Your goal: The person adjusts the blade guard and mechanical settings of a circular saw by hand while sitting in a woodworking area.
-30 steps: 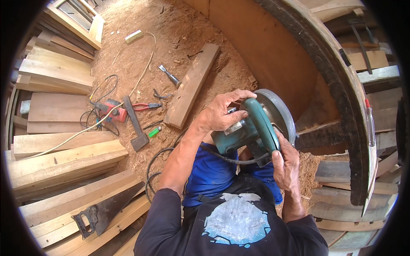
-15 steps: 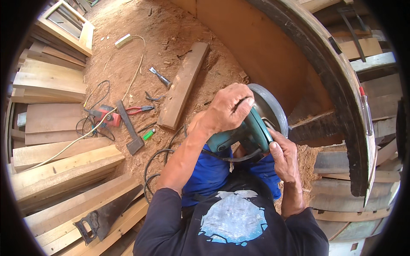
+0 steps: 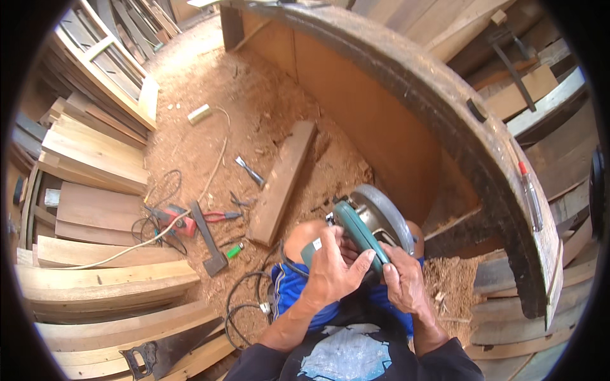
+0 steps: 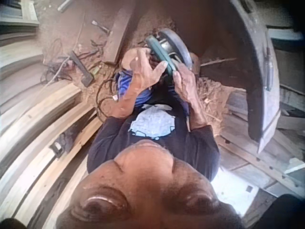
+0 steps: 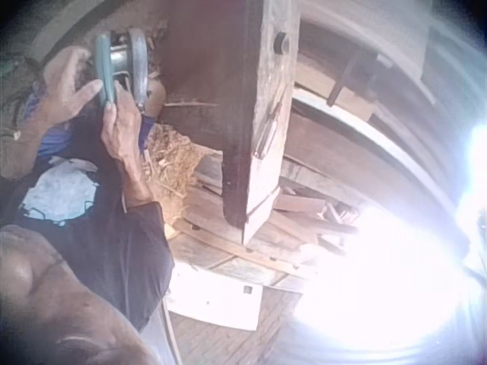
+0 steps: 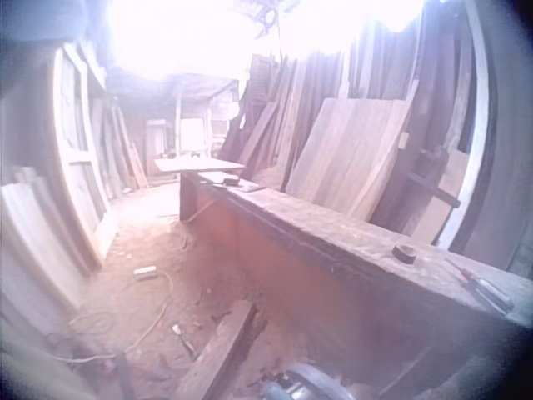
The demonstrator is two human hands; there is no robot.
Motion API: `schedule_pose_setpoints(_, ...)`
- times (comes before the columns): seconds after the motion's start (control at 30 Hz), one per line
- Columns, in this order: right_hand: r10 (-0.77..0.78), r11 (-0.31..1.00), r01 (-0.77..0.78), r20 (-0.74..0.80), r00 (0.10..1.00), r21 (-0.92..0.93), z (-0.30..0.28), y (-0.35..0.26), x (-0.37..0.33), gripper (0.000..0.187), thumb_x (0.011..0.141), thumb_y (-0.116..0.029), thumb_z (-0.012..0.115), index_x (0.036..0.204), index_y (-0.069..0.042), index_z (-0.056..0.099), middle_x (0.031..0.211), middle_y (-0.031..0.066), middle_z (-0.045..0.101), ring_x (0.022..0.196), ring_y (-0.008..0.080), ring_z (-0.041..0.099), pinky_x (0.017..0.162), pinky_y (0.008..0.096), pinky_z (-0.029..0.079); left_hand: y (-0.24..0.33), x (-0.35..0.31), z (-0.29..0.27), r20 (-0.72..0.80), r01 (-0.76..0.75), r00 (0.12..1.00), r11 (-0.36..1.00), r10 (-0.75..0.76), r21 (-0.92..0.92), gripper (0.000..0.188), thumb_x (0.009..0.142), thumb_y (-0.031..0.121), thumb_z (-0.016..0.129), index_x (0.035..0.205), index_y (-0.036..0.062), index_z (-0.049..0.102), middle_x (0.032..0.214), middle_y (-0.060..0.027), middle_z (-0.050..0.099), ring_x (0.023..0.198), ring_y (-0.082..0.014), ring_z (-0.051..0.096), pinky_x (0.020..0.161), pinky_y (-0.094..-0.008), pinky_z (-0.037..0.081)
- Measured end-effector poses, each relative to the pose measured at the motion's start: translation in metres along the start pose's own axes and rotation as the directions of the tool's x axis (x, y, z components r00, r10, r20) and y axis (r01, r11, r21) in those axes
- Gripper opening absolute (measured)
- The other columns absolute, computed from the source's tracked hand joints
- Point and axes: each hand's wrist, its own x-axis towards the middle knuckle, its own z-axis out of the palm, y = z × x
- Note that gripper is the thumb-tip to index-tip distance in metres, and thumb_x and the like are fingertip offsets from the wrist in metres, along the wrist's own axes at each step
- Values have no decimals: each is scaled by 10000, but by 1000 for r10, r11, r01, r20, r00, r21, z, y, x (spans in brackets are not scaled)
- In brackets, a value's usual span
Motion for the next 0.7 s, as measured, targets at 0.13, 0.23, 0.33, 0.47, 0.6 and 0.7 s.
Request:
schedule_pose_setpoints(0.13, 14, 999, -17, 61, 998, 39, -2, 0, 5, 388, 1058, -112, 593, 1401, 63, 638, 1242, 289, 716, 1130, 472, 711, 981, 477, 568, -34, 9, 7, 80, 233, 973, 926, -219, -298, 617, 995, 200, 809, 1342, -86, 387, 1057, -153, 713, 897, -149, 728, 770, -293, 614)
schedule_pose_setpoints(0.23, -9, 999, 5, 77, 997, 44, -2, 2, 4, 392, 1055, -109, 604, 1403, 69, 637, 1221, 284, 720, 1092, 469, 716, 957, 483, 572, -36, 5, 17, 25, 178, 983, 914, -182, -365, 582, 1000, 190, 805, 1324, -72, 400, 1089, -126, 693, 944, -123, 701, 797, -285, 601)
schedule_pose_setpoints(0.33, -101, 995, 100, 49, 994, 26, 1, 7, 4, 401, 1042, -90, 621, 1398, 94, 630, 1190, 293, 718, 1051, 479, 718, 933, 492, 577, -31, 5, 25, -24, 57, 998, 985, -62, -164, 560, 1006, 130, 778, 1389, -55, 415, 1234, -152, 672, 1041, -167, 700, 891, -322, 606)
schedule_pose_setpoints(0.47, -236, 972, 235, -1, 972, -20, 6, -6, 10, 426, 1025, -76, 651, 1385, 149, 610, 1140, 318, 705, 992, 501, 717, 884, 507, 592, -20, 10, 11, -17, 103, 993, 954, -113, -282, 471, 990, 147, 801, 1290, -19, 478, 1073, -77, 685, 915, -97, 665, 779, -253, 569)
schedule_pose_setpoints(0.6, -304, 950, 295, -90, 948, -98, 32, -51, 15, 453, 1020, -67, 651, 1379, 199, 579, 1121, 337, 685, 915, 500, 719, 784, 516, 608, 7, 8, -24, -32, 101, 992, 927, -120, -362, 438, 998, 132, 785, 1310, 2, 505, 1078, -65, 682, 915, -90, 669, 793, -249, 586)
schedule_pose_setpoints(0.7, -342, 936, 328, -113, 933, -127, 44, -75, 17, 504, 1016, -75, 659, 1422, 197, 536, 1148, 342, 672, 906, 498, 719, 746, 512, 612, 31, 9, -49, 9, 110, 993, 902, -117, -417, 443, 987, 179, 790, 1292, 5, 520, 1096, -77, 683, 929, -96, 668, 813, -254, 585)
